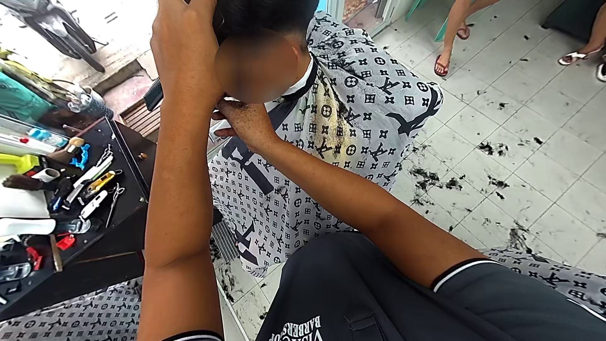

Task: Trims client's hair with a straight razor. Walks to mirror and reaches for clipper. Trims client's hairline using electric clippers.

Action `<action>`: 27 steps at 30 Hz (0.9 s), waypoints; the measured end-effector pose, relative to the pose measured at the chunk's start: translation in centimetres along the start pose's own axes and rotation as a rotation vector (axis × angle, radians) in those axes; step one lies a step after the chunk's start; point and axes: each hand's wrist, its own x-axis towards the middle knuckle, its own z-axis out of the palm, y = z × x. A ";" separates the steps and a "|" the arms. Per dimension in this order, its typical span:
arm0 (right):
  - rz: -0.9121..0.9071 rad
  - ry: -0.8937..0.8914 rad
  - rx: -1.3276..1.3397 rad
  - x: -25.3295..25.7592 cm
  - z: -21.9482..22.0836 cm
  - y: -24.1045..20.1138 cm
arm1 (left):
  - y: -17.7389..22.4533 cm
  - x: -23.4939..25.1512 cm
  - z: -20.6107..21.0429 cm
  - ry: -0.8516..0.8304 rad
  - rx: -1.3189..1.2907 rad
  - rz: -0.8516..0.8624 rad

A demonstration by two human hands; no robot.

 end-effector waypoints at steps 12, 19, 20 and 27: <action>0.013 0.025 0.046 0.4 0.1 0.0 | -0.1 0.0 0.1 -0.008 0.000 0.000; 0.017 0.024 0.059 0.4 0.3 0.0 | -0.2 0.0 0.1 -0.002 -0.002 0.011; 0.016 0.025 0.056 0.4 0.3 0.0 | -0.2 0.0 0.1 -0.001 -0.002 0.010; 0.027 0.027 0.086 0.3 0.4 -0.2 | -0.1 0.0 0.1 -0.003 -0.002 0.004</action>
